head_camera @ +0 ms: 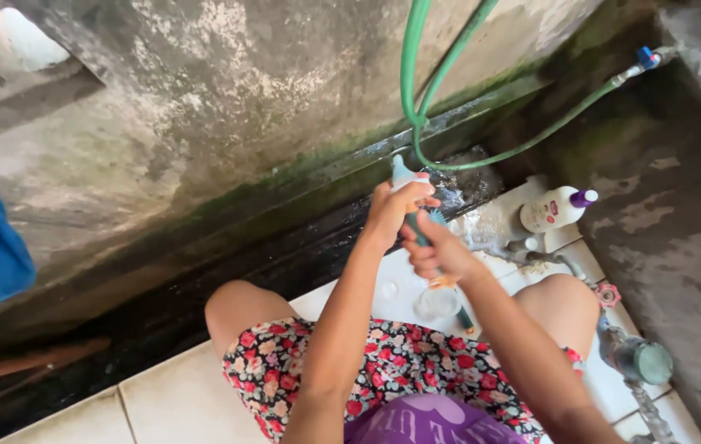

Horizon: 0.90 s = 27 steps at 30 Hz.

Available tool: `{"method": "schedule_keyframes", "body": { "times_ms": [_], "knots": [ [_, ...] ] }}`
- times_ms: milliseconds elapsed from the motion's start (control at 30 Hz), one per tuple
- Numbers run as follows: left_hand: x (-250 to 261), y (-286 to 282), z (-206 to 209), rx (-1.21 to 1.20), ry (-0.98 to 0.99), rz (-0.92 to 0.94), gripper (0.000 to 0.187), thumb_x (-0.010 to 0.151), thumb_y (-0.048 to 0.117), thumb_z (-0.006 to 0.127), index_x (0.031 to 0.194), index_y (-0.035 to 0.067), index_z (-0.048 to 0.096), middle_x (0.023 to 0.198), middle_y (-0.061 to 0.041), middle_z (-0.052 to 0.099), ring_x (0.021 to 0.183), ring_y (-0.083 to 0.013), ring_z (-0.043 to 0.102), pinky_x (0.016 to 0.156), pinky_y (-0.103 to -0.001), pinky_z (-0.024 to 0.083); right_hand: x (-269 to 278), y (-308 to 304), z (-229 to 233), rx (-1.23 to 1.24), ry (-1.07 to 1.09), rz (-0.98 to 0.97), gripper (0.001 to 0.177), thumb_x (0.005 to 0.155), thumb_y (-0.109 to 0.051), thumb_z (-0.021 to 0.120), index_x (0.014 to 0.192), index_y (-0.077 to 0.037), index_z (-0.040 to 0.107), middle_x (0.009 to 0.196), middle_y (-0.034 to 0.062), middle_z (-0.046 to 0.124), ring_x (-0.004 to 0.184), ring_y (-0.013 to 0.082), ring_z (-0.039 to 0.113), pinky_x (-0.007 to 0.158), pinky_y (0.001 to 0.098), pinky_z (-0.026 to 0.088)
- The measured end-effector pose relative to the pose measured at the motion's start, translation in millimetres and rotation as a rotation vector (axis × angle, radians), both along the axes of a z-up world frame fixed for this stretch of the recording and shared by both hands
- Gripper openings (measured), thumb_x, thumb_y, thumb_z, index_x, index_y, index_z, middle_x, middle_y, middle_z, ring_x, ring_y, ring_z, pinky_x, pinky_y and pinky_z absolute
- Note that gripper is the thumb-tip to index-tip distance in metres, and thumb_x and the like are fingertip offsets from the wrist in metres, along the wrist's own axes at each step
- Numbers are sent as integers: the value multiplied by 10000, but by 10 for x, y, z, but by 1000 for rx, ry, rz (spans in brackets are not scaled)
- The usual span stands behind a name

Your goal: Washing baby bottles and parts using a brush, soap, and a water hose on a tiled floor.

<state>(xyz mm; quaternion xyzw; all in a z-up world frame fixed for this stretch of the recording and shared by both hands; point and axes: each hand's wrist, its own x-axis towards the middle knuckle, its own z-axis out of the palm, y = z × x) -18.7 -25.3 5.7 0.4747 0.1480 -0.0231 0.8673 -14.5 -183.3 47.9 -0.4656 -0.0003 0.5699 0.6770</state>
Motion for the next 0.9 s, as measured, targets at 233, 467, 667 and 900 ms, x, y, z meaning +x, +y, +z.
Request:
{"method": "schedule_keyframes", "body": {
  "times_ms": [233,467,667,900],
  "knots": [
    [237,19,-241,-185,220,193,421,843,309,765,1075,-32,678,915,-86,725,798,-208,710,632,-342,534,-548,64,-326,-580,-825,-36,406,1073,-420,415,935,-51,513,572,82,544,443,251,536,427,449,410],
    [246,-96,-83,-227,26,472,418,852,204,797,1173,-26,659,1021,-57,703,901,-221,698,812,-333,540,-125,76,-396,-831,-1444,-28,413,1072,-382,507,998,20,566,749,296,659,701,501,631,614,591,477],
    [115,82,-500,-578,21,215,383,860,194,790,1114,-60,655,977,-129,708,845,-248,705,828,-370,609,-428,338,473,-821,-620,113,377,1011,-377,454,1011,-25,587,814,340,655,650,539,645,558,617,504],
    [-122,57,30,961,296,69,430,736,298,899,982,3,706,900,-129,732,784,-234,731,760,-374,547,-210,-19,-1097,-745,-1664,-72,444,1168,-379,441,1021,32,525,702,166,575,618,364,590,592,504,452]
  ]
}}
